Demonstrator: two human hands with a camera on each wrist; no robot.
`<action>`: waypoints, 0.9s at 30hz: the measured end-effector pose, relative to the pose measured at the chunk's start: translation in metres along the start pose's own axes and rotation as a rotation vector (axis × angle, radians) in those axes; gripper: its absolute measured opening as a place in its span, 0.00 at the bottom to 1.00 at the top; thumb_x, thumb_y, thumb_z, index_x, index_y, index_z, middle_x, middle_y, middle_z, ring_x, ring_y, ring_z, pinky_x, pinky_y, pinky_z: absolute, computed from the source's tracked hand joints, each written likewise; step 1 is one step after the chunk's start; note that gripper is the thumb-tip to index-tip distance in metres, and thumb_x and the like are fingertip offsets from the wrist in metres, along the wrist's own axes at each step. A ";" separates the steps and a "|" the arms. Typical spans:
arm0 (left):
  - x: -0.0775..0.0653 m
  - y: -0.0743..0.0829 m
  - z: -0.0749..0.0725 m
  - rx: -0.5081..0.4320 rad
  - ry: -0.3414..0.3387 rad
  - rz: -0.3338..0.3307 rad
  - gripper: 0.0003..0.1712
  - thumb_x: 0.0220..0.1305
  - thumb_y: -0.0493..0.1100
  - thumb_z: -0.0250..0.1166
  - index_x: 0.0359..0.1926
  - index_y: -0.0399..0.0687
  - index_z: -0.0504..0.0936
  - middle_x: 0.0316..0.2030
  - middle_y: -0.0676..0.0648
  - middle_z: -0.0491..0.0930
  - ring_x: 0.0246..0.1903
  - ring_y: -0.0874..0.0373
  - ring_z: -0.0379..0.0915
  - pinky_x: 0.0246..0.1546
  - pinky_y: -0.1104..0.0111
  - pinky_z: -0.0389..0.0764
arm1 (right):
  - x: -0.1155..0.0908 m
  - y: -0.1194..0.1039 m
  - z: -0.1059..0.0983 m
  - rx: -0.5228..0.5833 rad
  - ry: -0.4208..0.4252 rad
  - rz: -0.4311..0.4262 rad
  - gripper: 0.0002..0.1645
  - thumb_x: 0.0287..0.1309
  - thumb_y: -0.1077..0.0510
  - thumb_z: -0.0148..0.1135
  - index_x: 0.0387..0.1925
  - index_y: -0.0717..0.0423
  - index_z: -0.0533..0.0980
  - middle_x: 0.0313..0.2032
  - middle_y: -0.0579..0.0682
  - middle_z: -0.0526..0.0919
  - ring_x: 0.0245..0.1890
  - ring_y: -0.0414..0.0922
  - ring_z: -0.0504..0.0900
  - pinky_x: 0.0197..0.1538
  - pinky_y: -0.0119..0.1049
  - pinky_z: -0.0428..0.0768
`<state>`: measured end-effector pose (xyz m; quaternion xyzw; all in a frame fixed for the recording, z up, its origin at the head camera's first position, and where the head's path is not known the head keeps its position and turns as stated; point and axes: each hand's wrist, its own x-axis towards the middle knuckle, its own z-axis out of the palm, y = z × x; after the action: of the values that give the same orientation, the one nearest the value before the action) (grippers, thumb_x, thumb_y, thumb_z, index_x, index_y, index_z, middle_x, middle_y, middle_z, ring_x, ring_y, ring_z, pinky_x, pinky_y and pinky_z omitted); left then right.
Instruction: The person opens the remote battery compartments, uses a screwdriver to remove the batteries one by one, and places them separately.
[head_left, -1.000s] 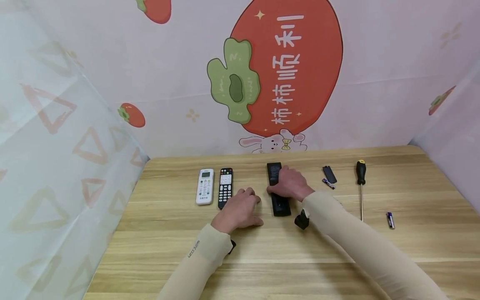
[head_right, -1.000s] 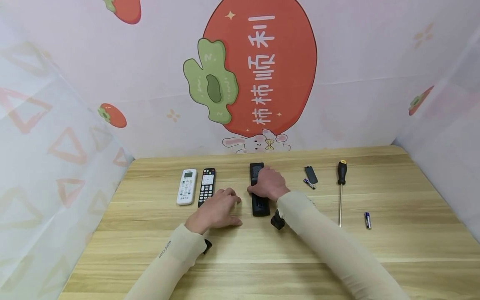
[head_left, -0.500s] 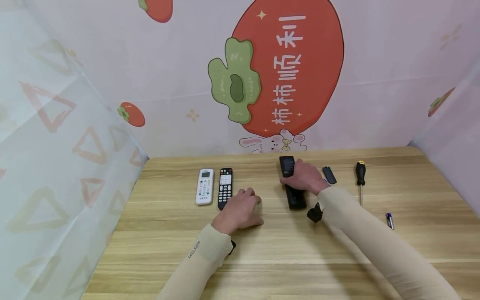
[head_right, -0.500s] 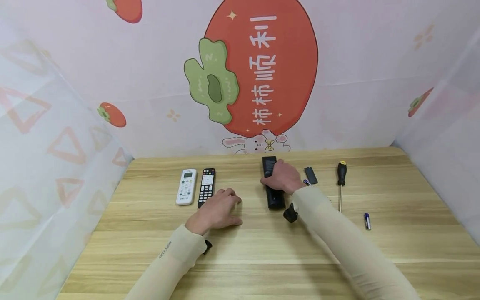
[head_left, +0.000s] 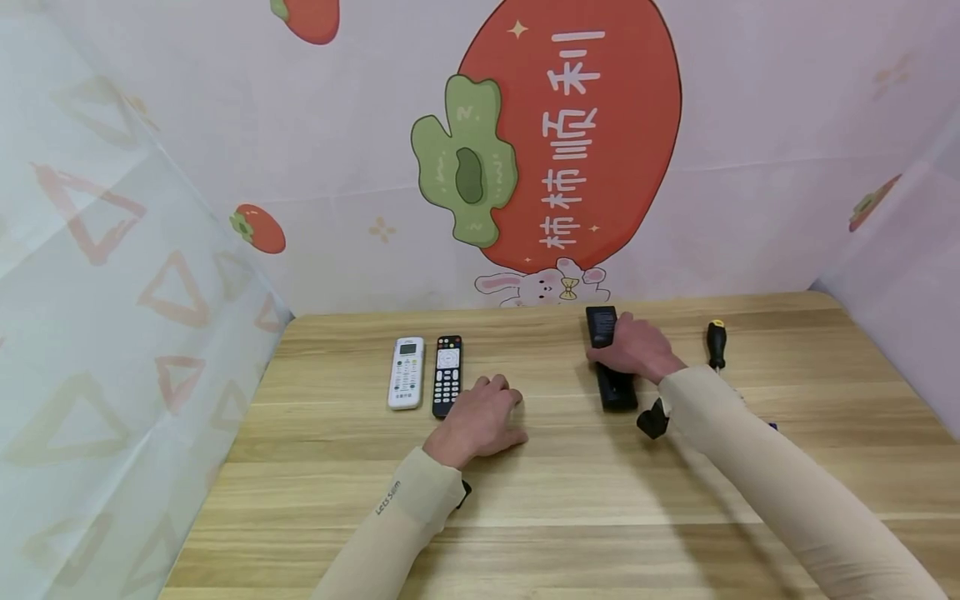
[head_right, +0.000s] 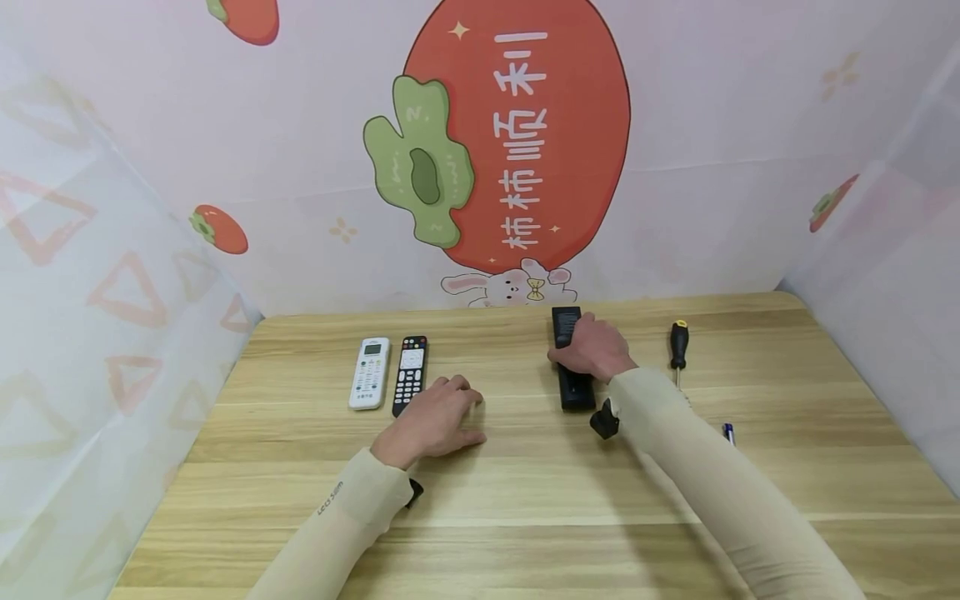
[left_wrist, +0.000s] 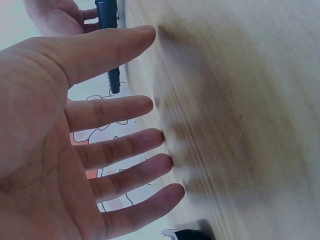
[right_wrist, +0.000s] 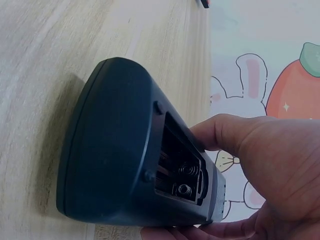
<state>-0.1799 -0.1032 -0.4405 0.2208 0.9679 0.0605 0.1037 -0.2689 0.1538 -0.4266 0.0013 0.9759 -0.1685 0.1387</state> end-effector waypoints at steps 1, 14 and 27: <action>0.000 0.000 0.000 0.002 0.000 0.000 0.30 0.61 0.59 0.73 0.58 0.47 0.84 0.54 0.44 0.77 0.51 0.49 0.72 0.47 0.56 0.80 | 0.000 0.000 0.000 -0.004 -0.003 0.001 0.48 0.57 0.38 0.66 0.57 0.77 0.63 0.39 0.66 0.77 0.36 0.57 0.79 0.37 0.48 0.80; 0.001 0.001 -0.001 0.003 -0.009 -0.001 0.30 0.62 0.59 0.72 0.59 0.47 0.83 0.54 0.44 0.77 0.51 0.49 0.72 0.48 0.57 0.79 | 0.001 0.005 0.001 -0.028 -0.033 0.015 0.47 0.57 0.39 0.65 0.56 0.78 0.63 0.39 0.66 0.77 0.35 0.57 0.78 0.38 0.48 0.80; -0.001 0.000 -0.004 0.021 0.015 0.006 0.31 0.62 0.59 0.72 0.59 0.46 0.84 0.54 0.44 0.78 0.50 0.49 0.73 0.49 0.57 0.79 | -0.002 0.008 0.001 -0.041 -0.057 -0.001 0.47 0.58 0.38 0.66 0.56 0.77 0.65 0.38 0.64 0.76 0.34 0.55 0.78 0.34 0.44 0.78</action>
<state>-0.1799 -0.1037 -0.4361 0.2242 0.9686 0.0523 0.0938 -0.2661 0.1608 -0.4295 -0.0065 0.9748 -0.1486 0.1664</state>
